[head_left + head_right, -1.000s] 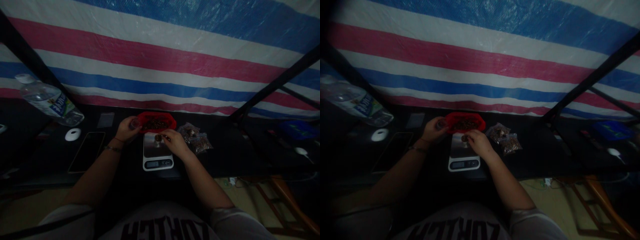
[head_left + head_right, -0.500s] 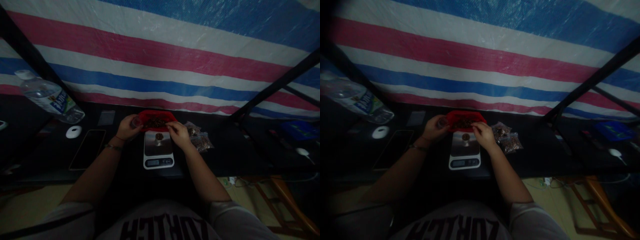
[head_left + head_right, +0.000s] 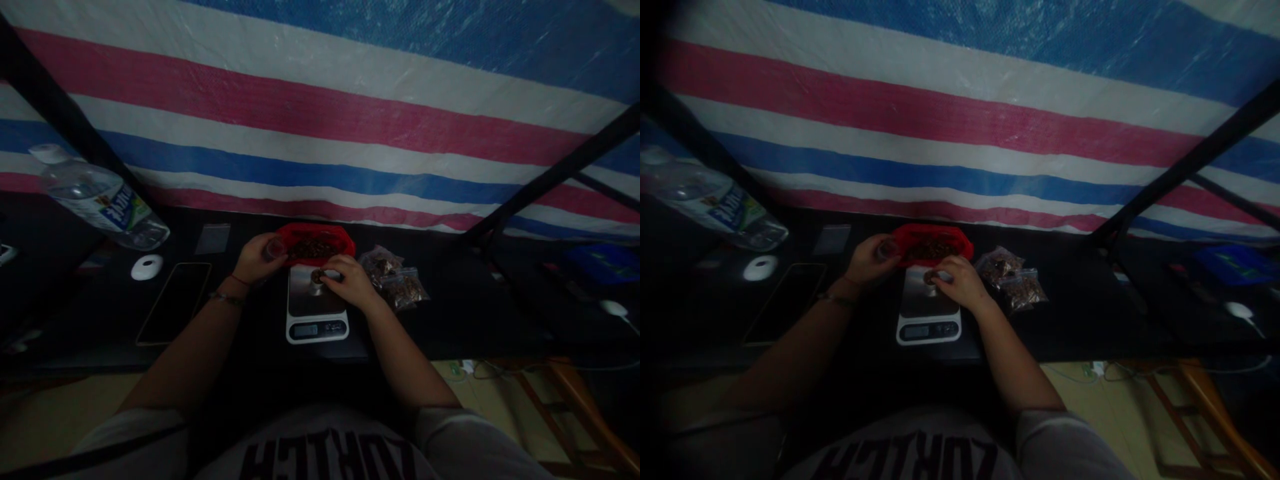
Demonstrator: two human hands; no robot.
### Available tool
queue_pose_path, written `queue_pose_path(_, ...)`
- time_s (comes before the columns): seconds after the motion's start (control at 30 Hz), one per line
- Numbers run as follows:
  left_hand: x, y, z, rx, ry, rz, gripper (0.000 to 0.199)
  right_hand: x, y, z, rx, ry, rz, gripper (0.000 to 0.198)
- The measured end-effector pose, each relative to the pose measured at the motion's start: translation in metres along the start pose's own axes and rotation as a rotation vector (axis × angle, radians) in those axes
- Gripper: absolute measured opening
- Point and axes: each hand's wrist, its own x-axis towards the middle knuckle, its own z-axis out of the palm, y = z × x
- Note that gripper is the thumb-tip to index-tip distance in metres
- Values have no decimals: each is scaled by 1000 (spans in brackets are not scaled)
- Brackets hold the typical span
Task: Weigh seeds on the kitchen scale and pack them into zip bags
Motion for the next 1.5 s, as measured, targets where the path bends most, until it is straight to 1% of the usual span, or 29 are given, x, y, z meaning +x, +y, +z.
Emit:
queue_pose_path(0.13, 0, -1, 1, 6, 20, 25, 50, -1, 1, 1, 118, 50, 31, 9)
queue_pose_path(0.23, -1, -2, 1, 17, 22, 29, 51, -2, -2, 0, 121, 18, 36, 9)
queue_pose_path(0.4, -1, -1, 0, -3, 12, 11, 50, -2, -10, -6, 48, -56, -75, 15)
queue_pose_path(0.5, -1, 1, -1, -14, 7, -2, 50, -1, -13, -8, 20, -68, -95, 17)
queue_pose_path(0.63, -1, 0, 0, -18, 19, 9, 49, 0, -14, -10, 8, -91, -182, 8)
queue_pose_path(0.73, -1, -1, 1, -9, 33, 10, 51, 0, -11, -11, 14, -85, -232, 8)
queue_pose_path(0.9, -1, 1, 0, -8, 42, 22, 51, -3, -4, -16, 5, 2, -171, 10)
queue_pose_path(1.07, -1, 2, 0, 9, 47, 27, 49, -7, 1, -15, 1, -31, -157, 10)
queue_pose_path(1.13, -1, 2, 1, 17, 45, 34, 49, -9, 3, -13, 9, -21, -150, 10)
queue_pose_path(1.23, -1, 3, 1, 32, 53, 54, 50, -10, 6, -12, 8, 50, -109, 13)
queue_pose_path(1.3, -1, 4, 1, 53, 77, 62, 50, -4, 7, -14, -10, 95, -73, 15)
queue_pose_path(1.33, -1, 4, 1, 64, 87, 62, 50, 1, 7, -16, -26, 93, -62, 15)
queue_pose_path(1.4, -1, 5, 0, 84, 97, 64, 50, 18, 6, -19, -75, 32, -56, 17)
queue_pose_path(1.5, 0, 4, 0, 93, 100, 80, 51, 52, 9, -16, -175, -169, -32, 23)
